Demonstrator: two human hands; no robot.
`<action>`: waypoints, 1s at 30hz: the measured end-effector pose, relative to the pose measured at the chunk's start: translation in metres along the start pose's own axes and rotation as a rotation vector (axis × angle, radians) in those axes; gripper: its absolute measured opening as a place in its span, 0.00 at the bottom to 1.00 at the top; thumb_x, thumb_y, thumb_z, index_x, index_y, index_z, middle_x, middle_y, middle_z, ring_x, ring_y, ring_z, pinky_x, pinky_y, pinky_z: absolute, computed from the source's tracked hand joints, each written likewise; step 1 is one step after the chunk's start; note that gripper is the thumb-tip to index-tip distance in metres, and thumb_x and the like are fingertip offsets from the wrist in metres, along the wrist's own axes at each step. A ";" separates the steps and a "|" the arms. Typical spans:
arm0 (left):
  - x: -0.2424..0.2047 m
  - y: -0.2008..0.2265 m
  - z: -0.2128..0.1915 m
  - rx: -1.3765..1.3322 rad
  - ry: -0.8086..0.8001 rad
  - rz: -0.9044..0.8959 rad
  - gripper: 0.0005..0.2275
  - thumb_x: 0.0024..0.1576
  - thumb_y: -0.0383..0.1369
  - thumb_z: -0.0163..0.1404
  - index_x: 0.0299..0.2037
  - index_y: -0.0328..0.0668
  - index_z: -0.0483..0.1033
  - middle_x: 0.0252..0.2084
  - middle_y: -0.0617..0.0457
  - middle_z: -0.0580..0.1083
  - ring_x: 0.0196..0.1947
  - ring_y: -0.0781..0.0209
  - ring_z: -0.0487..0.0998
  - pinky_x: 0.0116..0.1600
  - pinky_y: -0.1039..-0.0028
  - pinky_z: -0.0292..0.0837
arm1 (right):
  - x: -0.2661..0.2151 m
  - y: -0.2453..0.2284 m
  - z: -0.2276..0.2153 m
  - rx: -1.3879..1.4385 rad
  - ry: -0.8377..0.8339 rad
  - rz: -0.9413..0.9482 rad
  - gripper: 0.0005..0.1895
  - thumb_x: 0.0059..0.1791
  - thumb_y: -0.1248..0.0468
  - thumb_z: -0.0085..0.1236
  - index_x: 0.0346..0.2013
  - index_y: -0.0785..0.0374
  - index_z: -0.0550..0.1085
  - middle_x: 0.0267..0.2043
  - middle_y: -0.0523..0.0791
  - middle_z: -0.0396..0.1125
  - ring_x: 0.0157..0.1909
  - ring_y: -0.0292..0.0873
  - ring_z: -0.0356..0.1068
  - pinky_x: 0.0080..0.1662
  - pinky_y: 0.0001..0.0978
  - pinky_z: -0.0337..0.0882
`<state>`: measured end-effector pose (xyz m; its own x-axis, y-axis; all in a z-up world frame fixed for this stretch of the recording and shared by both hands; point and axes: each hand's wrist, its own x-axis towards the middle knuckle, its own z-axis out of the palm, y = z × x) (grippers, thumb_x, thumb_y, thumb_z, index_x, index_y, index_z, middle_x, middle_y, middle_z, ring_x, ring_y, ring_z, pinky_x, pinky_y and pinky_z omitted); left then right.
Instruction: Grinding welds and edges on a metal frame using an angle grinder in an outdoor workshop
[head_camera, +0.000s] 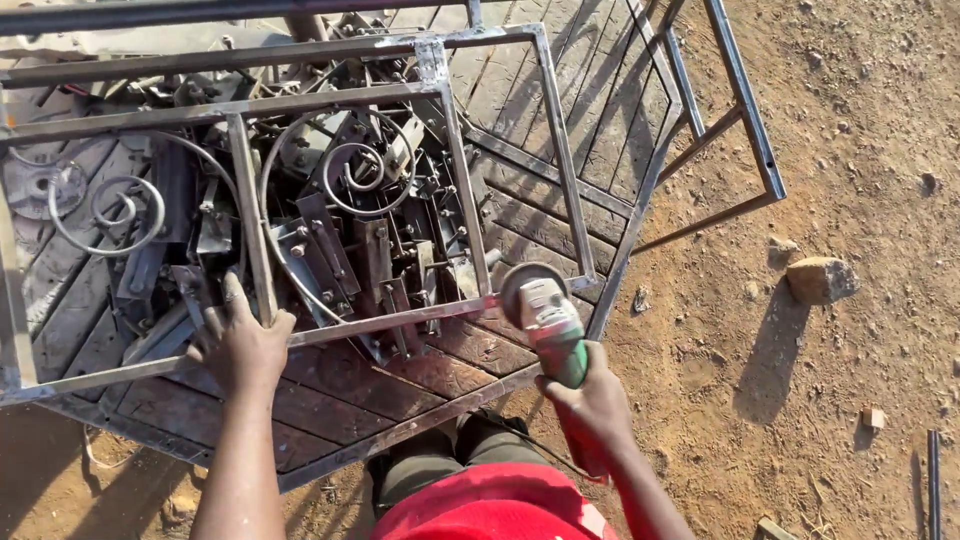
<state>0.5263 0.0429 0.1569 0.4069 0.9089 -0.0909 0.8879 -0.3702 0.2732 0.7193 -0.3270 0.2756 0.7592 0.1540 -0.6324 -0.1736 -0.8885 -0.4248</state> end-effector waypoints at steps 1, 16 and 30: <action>0.000 0.001 0.001 0.027 0.008 0.001 0.40 0.49 0.46 0.48 0.77 0.52 0.56 0.64 0.24 0.66 0.61 0.21 0.65 0.61 0.31 0.50 | 0.011 0.012 -0.007 -0.002 0.034 0.075 0.35 0.39 0.49 0.68 0.55 0.51 0.65 0.43 0.48 0.76 0.40 0.46 0.76 0.42 0.42 0.74; -0.002 0.029 -0.001 0.120 -0.072 -0.194 0.44 0.49 0.49 0.57 0.79 0.64 0.50 0.66 0.25 0.63 0.63 0.22 0.62 0.63 0.39 0.48 | 0.044 0.001 -0.008 -0.191 -0.148 -0.122 0.32 0.39 0.50 0.67 0.54 0.48 0.65 0.45 0.50 0.76 0.42 0.52 0.76 0.42 0.47 0.71; -0.005 0.017 0.011 0.186 -0.008 -0.106 0.42 0.50 0.47 0.54 0.78 0.59 0.53 0.53 0.30 0.69 0.54 0.24 0.71 0.56 0.39 0.54 | 0.114 0.055 -0.022 0.143 0.032 -0.022 0.35 0.44 0.55 0.68 0.60 0.61 0.62 0.53 0.69 0.69 0.59 0.74 0.68 0.60 0.65 0.66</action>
<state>0.5414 0.0300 0.1514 0.3105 0.9432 -0.1180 0.9497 -0.3026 0.0802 0.8095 -0.3679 0.1942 0.7833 0.1569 -0.6015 -0.2422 -0.8141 -0.5278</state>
